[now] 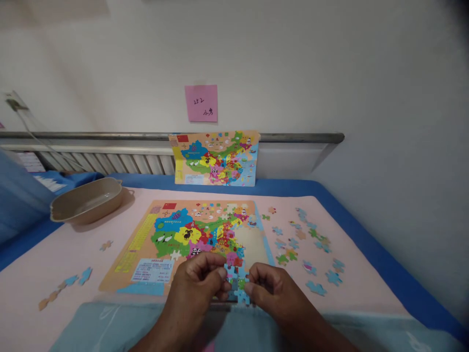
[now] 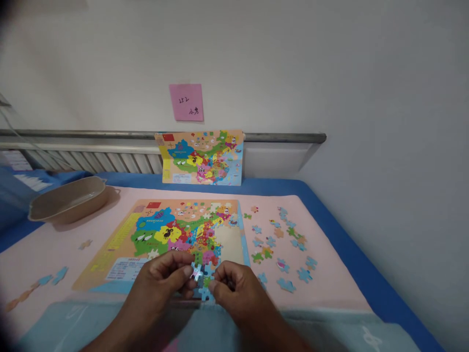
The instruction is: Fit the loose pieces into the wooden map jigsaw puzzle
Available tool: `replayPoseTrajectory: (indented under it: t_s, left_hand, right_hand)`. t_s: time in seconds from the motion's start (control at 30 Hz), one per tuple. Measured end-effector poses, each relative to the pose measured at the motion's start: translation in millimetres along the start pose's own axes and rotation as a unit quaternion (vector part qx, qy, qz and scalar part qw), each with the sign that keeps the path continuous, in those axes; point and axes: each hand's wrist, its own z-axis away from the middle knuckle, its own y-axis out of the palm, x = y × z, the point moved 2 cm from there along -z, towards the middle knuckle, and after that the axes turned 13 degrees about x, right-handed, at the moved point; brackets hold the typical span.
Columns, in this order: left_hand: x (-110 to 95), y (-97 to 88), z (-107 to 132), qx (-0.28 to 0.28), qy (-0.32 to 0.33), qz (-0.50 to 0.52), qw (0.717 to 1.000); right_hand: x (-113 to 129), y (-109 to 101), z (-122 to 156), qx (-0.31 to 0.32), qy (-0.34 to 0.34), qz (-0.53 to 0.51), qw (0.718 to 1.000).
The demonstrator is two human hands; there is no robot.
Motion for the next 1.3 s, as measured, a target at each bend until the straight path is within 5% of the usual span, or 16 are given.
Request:
replayPoseTrajectory:
  t_s: [1.3]
  left_hand:
    - [3, 5.3, 2, -0.005, 0.005, -0.07, 0.998]
  right_hand:
    - [-10, 4, -1, 0.014, -0.016, -0.014, 1.0]
